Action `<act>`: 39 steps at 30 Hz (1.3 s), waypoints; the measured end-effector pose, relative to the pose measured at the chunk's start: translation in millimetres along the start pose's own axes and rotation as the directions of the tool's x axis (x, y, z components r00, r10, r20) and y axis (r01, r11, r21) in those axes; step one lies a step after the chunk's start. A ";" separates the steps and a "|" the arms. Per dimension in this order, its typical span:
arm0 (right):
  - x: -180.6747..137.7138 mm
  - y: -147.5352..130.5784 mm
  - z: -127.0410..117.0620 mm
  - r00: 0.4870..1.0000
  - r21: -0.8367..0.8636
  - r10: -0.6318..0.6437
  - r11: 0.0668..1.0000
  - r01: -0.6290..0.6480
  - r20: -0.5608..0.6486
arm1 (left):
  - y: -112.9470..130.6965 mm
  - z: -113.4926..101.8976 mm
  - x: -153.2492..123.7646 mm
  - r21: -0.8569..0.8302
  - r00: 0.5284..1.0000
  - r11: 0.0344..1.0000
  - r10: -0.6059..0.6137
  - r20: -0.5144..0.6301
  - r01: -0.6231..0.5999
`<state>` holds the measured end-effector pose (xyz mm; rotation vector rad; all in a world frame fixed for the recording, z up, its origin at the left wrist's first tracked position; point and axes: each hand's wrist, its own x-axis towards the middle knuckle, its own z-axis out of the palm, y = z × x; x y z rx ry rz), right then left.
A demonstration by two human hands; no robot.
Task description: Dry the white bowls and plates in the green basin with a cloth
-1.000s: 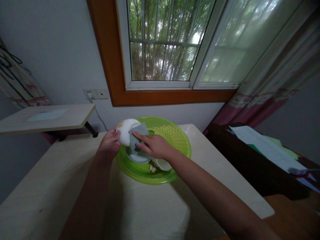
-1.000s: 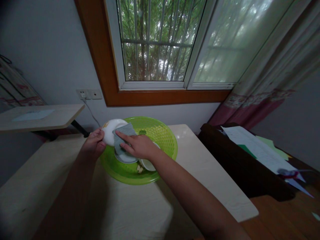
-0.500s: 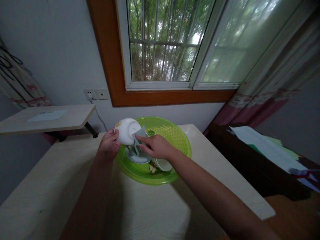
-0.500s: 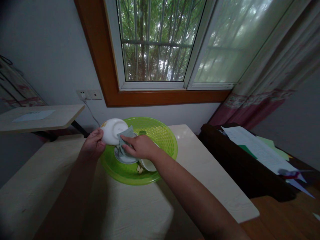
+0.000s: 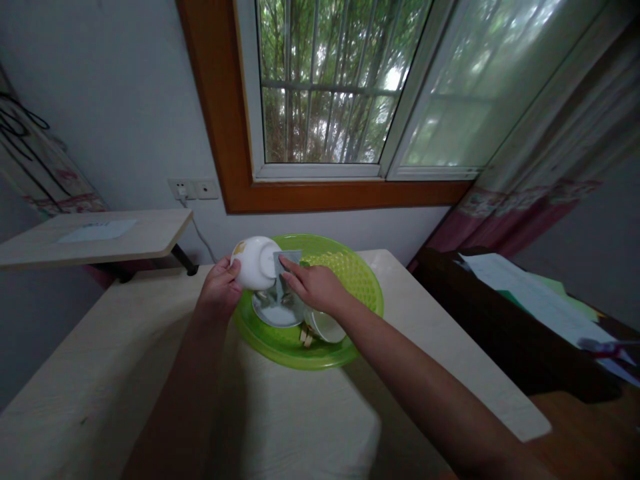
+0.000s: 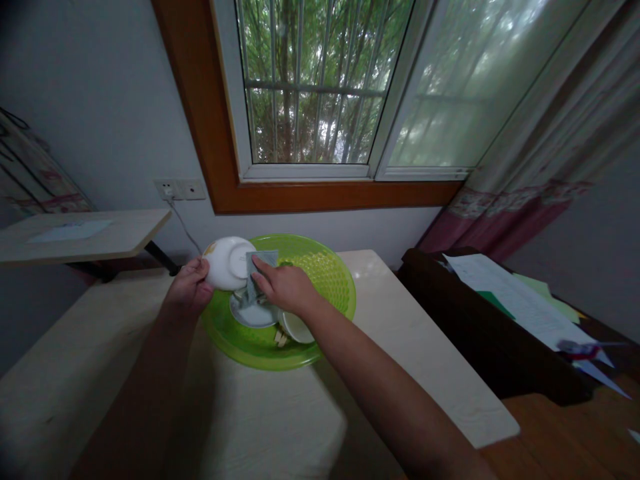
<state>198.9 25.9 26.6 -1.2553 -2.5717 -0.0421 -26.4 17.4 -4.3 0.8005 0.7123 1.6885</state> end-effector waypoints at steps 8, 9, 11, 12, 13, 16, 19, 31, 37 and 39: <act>-6.3 -0.6 0.3 0.965 0.126 -0.264 0.957 0.261 0.002 | -0.1 -5.4 1.4 0.025 0.998 0.998 -0.053 0.028 0.052; -6.2 -2.1 -0.4 0.969 0.122 -0.249 0.962 0.246 0.005 | 0.3 -4.5 0.4 0.034 0.997 0.997 -0.067 0.040 0.066; -5.0 -5.2 -1.8 0.985 0.081 -0.175 0.982 0.173 0.012 | 1.0 -2.2 -1.8 0.044 0.996 0.997 -0.071 0.060 0.068; -4.1 -6.3 -2.3 0.992 0.051 -0.128 0.991 0.127 0.017 | 1.3 -1.0 -2.6 0.046 0.996 0.997 -0.063 0.065 0.060; -3.1 -7.1 -2.7 0.996 0.021 -0.084 0.996 0.083 0.022 | 1.4 0.1 -3.2 0.046 0.997 0.998 -0.051 0.064 0.048; -1.2 -6.1 -2.8 1.000 -0.032 -0.005 0.999 0.005 0.013 | 1.3 2.0 -3.0 0.042 0.999 0.999 -0.018 0.044 0.016; -2.3 -2.4 -1.8 0.998 -0.003 -0.069 0.998 0.069 0.004 | 0.7 1.0 -0.8 0.018 1.000 1.000 -0.001 0.015 0.000; -0.6 -5.7 -3.4 1.000 -0.021 0.019 1.000 -0.018 0.015 | 1.8 0.7 -3.6 -0.002 0.999 1.000 0.001 0.051 -0.001; -4.1 -0.7 -1.1 0.980 0.111 -0.192 0.976 0.185 0.048 | 0.2 -3.7 2.3 -0.001 0.998 0.999 0.049 -0.039 -0.049; -5.5 -1.9 -1.8 0.967 0.149 -0.249 0.960 0.238 0.057 | 0.8 -3.7 2.2 0.008 0.999 1.000 0.029 -0.026 -0.029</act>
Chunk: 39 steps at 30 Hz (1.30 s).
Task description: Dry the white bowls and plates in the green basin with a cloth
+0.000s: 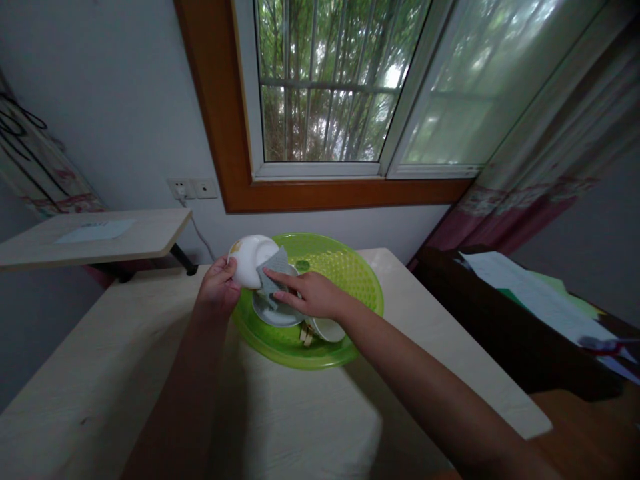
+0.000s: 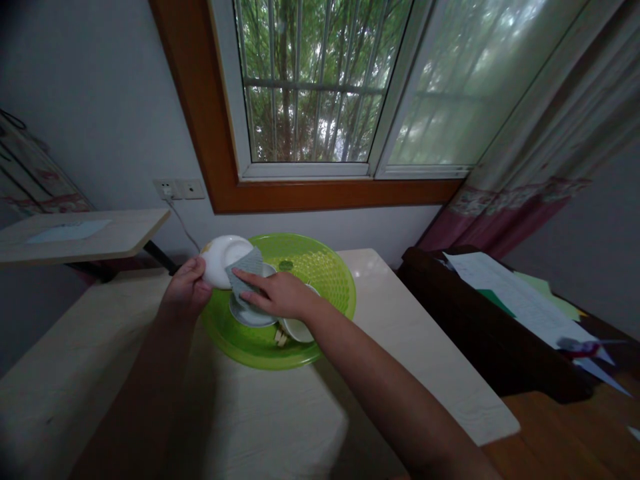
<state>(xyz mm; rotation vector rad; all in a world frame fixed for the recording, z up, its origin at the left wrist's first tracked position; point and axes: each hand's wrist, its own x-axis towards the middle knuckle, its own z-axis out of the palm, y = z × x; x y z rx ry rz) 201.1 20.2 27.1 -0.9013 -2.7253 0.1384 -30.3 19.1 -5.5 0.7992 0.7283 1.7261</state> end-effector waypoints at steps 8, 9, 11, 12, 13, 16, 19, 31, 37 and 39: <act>5.7 -2.7 -1.4 0.968 -0.138 0.234 0.960 -0.244 -0.087 | -0.7 1.8 -4.3 -0.021 0.996 1.000 -0.013 0.085 0.015; 5.5 -1.9 -1.5 0.964 -0.144 0.249 0.955 -0.260 -0.092 | -0.8 2.0 -4.2 -0.026 0.998 1.000 -0.002 0.070 0.004; 3.7 -0.5 -1.7 0.972 -0.136 0.222 0.964 -0.231 -0.077 | -0.5 2.1 -3.5 -0.027 0.999 1.000 0.006 0.037 -0.005; 2.5 -0.3 -1.8 0.982 -0.121 0.180 0.975 -0.186 -0.059 | -0.3 2.0 -3.0 -0.025 1.000 1.000 0.004 0.028 -0.003; 1.2 -0.4 -1.9 0.991 -0.101 0.128 0.986 -0.131 -0.039 | -0.1 1.6 -2.6 -0.022 1.000 1.000 0.001 0.023 -0.001; -0.8 -2.8 -2.1 1.000 -0.048 0.008 0.999 -0.008 0.002 | 0.0 0.5 -2.5 -0.005 0.999 1.000 -0.014 0.045 0.014; 1.2 -6.4 -1.9 0.998 -0.075 0.067 0.995 -0.067 -0.009 | -0.1 0.9 -4.2 0.010 0.994 0.999 -0.052 0.091 0.051; -0.3 -0.5 -2.3 0.998 -0.103 0.062 0.993 -0.063 -0.009 | -0.5 1.9 -2.4 -0.010 0.999 1.000 -0.002 0.034 0.002; 2.8 -6.0 -2.0 0.981 -0.137 0.185 0.972 -0.192 -0.057 | 0.1 7.0 -6.1 0.004 0.997 0.999 -0.033 0.063 0.033; 4.4 -3.2 -0.7 0.964 -0.131 0.254 0.956 -0.262 -0.072 | -0.4 7.6 -6.1 -0.002 0.999 1.000 -0.008 0.052 0.008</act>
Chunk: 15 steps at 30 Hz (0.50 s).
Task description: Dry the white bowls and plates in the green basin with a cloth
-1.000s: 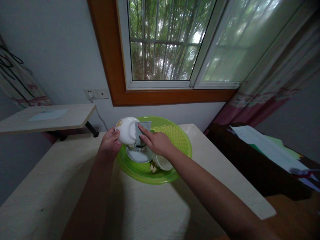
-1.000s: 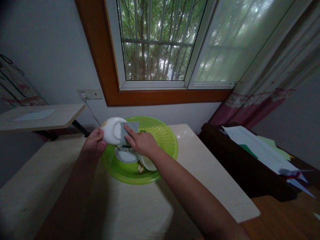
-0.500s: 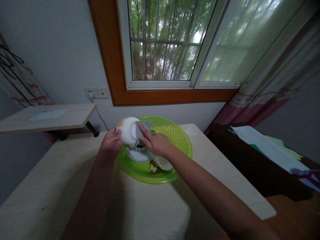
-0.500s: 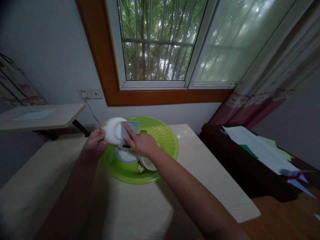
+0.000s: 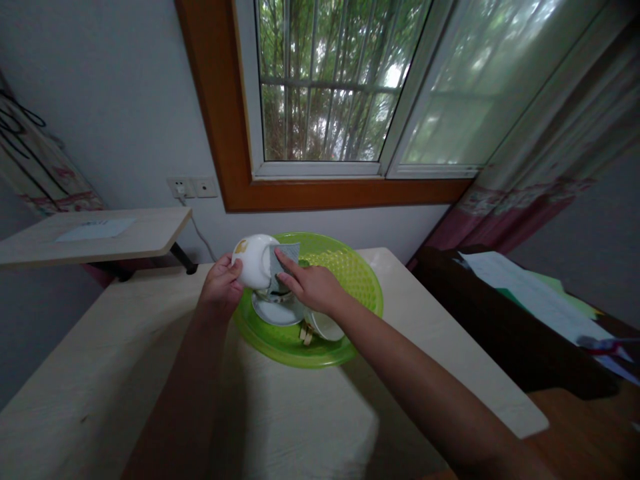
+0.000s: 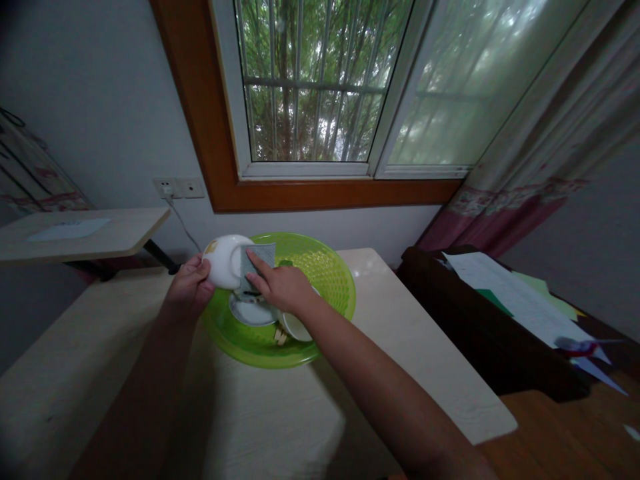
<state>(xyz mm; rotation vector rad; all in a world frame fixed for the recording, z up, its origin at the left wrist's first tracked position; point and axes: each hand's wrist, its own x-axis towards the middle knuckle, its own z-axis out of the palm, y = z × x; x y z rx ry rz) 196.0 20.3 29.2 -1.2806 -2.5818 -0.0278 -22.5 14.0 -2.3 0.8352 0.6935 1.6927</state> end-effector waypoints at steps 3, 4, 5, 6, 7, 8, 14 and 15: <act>2.1 6.8 5.3 0.997 0.089 -0.060 0.994 0.064 -0.049 | -1.1 -2.0 1.9 -0.016 0.999 0.999 0.041 -0.021 -0.041; 2.4 9.0 7.4 0.989 0.129 -0.120 0.983 0.131 -0.090 | -1.4 -3.2 2.7 -0.020 0.998 0.999 0.049 -0.029 -0.050; 2.5 10.7 9.3 0.972 0.163 -0.186 0.964 0.208 -0.143 | -1.6 -4.4 3.6 -0.024 0.998 0.998 0.051 -0.035 -0.052; 2.4 11.7 10.8 0.949 0.189 -0.248 0.940 0.285 -0.197 | -1.8 -5.5 4.2 -0.027 0.998 0.998 0.049 -0.039 -0.050; 2.2 11.9 11.8 0.923 0.204 -0.299 0.914 0.350 -0.243 | -1.9 -6.5 4.8 -0.027 0.998 0.999 0.043 -0.039 -0.044; 2.0 11.5 12.3 0.900 0.212 -0.337 0.892 0.399 -0.277 | -2.0 -7.3 5.1 -0.027 0.999 0.999 0.037 -0.036 -0.038; 2.9 6.4 12.2 0.882 0.215 -0.355 0.877 0.429 -0.309 | -2.1 -7.2 4.0 -0.008 1.000 1.000 0.012 0.021 -0.012; 3.7 6.7 13.2 0.888 0.219 -0.330 0.886 0.409 -0.321 | -1.9 -6.4 3.6 -0.008 1.000 1.000 0.012 0.023 -0.012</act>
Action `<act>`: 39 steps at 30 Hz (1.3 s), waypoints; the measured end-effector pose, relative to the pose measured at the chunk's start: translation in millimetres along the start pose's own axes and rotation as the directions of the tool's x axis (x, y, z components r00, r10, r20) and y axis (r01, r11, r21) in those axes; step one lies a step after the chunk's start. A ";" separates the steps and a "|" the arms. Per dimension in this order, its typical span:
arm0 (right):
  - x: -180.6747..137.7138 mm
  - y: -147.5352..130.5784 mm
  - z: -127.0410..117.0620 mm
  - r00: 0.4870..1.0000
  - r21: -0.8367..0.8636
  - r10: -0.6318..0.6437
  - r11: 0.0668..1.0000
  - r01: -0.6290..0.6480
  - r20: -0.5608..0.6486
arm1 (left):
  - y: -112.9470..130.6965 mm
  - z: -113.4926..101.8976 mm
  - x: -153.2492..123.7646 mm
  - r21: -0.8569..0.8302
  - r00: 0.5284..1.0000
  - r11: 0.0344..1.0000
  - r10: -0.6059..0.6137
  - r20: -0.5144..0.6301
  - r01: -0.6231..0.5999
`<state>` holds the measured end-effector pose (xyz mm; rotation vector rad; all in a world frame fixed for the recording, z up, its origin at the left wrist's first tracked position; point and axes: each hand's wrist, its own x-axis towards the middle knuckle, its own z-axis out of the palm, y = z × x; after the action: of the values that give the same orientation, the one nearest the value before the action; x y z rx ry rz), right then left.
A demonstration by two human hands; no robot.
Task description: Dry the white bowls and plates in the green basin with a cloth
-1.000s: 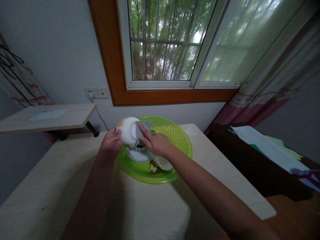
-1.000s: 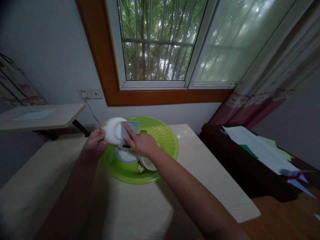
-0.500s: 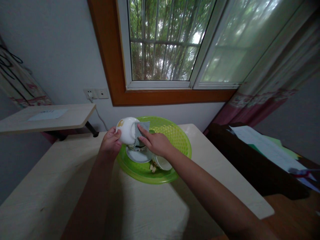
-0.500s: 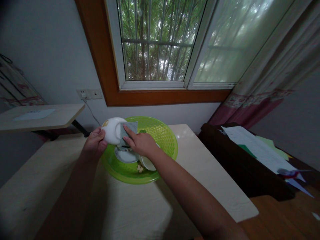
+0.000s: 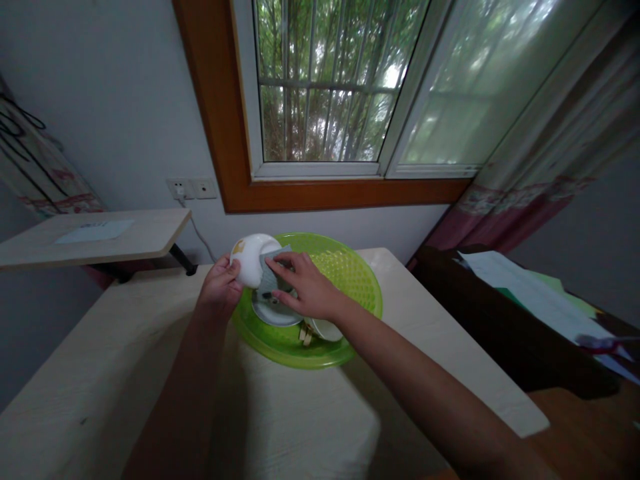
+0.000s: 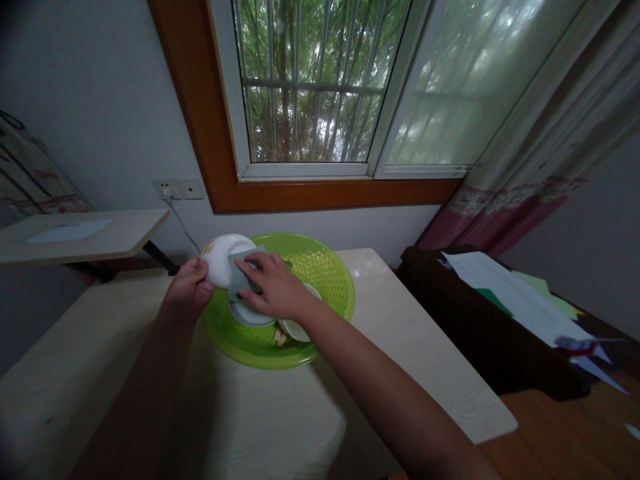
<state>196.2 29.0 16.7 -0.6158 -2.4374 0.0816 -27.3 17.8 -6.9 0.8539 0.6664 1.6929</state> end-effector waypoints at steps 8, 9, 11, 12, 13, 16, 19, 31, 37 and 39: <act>-1.1 10.4 9.2 0.991 0.168 0.089 0.983 -0.072 -0.099 | -1.0 2.8 0.3 -0.035 0.998 0.998 0.043 -0.042 -0.044; -1.5 11.7 10.8 0.989 0.206 0.102 0.975 -0.079 -0.103 | -1.5 2.1 0.7 -0.043 0.997 0.998 0.048 -0.052 -0.050; -2.1 14.8 14.2 0.986 0.276 0.134 0.956 -0.102 -0.100 | -2.4 0.5 1.3 -0.046 0.997 0.998 0.043 -0.061 -0.045; -2.5 16.6 15.8 0.984 0.303 0.150 0.946 -0.115 -0.092 | -2.7 -0.3 1.3 -0.037 0.998 0.999 0.031 -0.056 -0.033; -2.7 18.2 17.1 0.983 0.321 0.162 0.939 -0.127 -0.083 | -2.8 -0.9 1.2 -0.026 0.999 1.000 0.017 -0.047 -0.018; -2.8 22.3 18.2 0.981 0.325 0.186 0.933 -0.157 -0.061 | -2.6 -1.7 0.3 0.007 1.000 1.000 -0.022 -0.019 0.022; -2.2 24.2 16.2 0.980 0.315 0.194 0.934 -0.171 -0.041 | -1.7 -1.0 -0.6 0.028 0.999 0.999 -0.041 -0.005 0.041; 2.5 9.1 -1.5 0.996 0.243 0.003 0.970 0.018 -0.086 | 0.9 3.9 -6.8 0.121 0.986 0.983 -0.147 0.084 0.136; 5.6 -7.0 -10.8 0.992 0.140 -0.122 0.983 0.117 0.028 | -0.3 3.5 -7.1 0.129 0.982 0.984 -0.139 0.129 0.122; 6.1 -8.0 -11.8 0.992 0.131 -0.121 0.985 0.115 0.039 | 0.2 3.9 -7.6 0.138 0.981 0.983 -0.138 0.137 0.119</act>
<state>195.6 23.6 31.2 -0.4163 -2.4850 0.2053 -23.0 10.5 -6.1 0.9946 0.7211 1.4681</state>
